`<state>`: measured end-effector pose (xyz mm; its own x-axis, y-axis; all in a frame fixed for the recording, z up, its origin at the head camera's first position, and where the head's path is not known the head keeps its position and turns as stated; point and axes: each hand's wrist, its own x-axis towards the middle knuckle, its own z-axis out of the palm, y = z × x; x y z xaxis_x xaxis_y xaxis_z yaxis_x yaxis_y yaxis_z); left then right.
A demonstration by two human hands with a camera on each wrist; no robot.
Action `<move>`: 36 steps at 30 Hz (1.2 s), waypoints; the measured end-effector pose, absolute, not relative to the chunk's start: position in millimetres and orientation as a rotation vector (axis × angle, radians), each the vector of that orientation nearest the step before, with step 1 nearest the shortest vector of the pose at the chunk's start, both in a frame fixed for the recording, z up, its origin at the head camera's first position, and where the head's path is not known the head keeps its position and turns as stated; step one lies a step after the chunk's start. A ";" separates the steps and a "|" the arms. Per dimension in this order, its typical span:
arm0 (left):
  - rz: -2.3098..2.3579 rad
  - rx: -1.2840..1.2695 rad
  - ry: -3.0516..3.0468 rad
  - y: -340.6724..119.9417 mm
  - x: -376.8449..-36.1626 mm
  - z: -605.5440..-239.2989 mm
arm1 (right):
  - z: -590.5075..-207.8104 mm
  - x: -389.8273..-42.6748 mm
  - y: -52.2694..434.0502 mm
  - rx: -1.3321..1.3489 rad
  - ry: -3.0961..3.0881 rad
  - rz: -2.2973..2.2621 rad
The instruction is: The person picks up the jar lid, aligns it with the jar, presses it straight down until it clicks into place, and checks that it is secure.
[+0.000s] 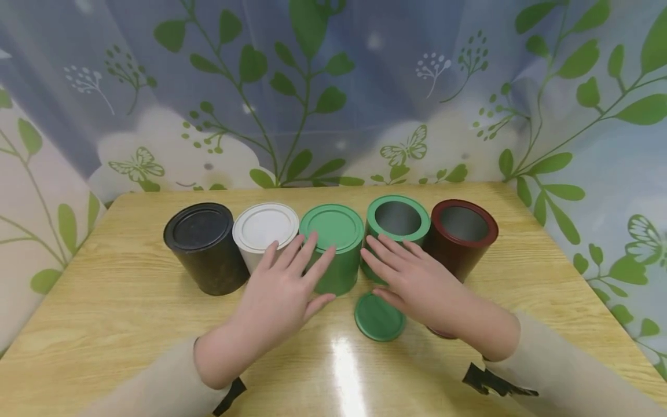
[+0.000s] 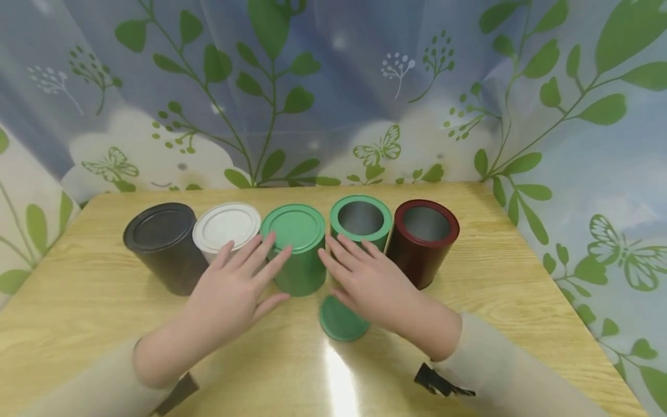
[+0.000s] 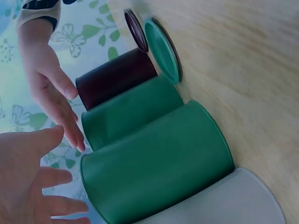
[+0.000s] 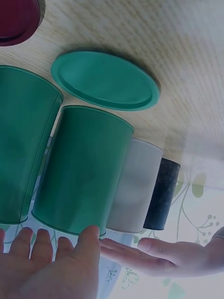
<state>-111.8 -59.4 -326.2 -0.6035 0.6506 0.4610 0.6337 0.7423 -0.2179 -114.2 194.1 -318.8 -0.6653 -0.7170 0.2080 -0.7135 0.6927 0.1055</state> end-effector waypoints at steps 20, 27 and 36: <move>0.018 -1.053 -2.487 -54.7 -85.2 -346.0 | -333.0 -90.2 213.8 1.186 -2.682 -0.061; 0.093 -1.091 -2.519 -46.4 -84.7 -358.7 | -348.7 -87.2 221.8 1.201 -2.710 -0.038; 0.195 -1.156 -2.596 -29.9 -86.8 -374.6 | -364.3 -86.7 225.8 1.234 -2.772 -0.031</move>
<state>-86.8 -29.9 -374.6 -0.6349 0.7438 0.2088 0.7043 0.6684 -0.2393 -86.7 225.8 -364.3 -0.6646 -0.7418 0.0898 -0.7396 0.6702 0.0620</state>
